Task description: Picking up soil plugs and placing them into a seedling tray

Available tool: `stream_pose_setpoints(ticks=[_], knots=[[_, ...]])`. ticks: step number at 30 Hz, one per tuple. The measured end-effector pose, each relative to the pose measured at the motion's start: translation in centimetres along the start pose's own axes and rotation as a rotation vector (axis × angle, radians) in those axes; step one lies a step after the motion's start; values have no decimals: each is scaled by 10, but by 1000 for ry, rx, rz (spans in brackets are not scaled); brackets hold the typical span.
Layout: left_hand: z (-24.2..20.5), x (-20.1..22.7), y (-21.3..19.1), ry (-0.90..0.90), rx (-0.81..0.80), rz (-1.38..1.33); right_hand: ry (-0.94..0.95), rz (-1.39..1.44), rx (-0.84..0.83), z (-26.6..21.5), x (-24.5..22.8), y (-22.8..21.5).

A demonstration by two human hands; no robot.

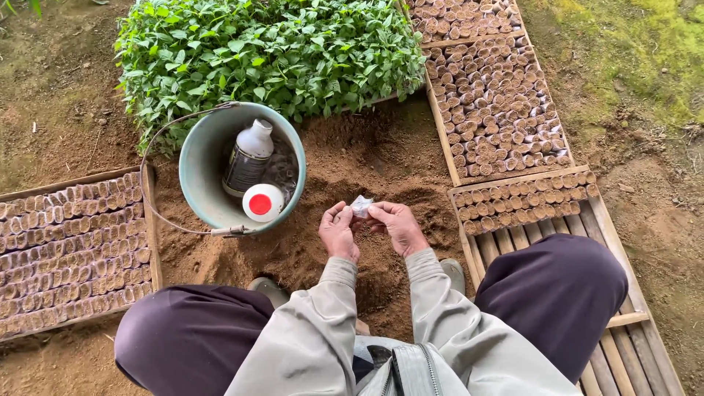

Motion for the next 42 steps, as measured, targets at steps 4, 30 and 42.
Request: stream_pose_setpoints(ticks=[4, 30, 42], knots=[[-14, 9, 6, -10, -8, 39, -24, -32, 18, -3, -9, 3], [-37, 30, 30, 380, -189, 684, -261, -321, 34, -5, -29, 9], [-42, 44, 26, 728, -69, 907, -338, -524, 74, 6, -17, -2]])
Point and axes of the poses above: each hand's wrist, its own z-axis towards the middle knuckle, its own y-axis out of the palm, x = y × z, the point moved 6 cm from there along z, towards the middle knuckle, and after that the axes turned 7 degrees about -y, right-handed, at the moved point
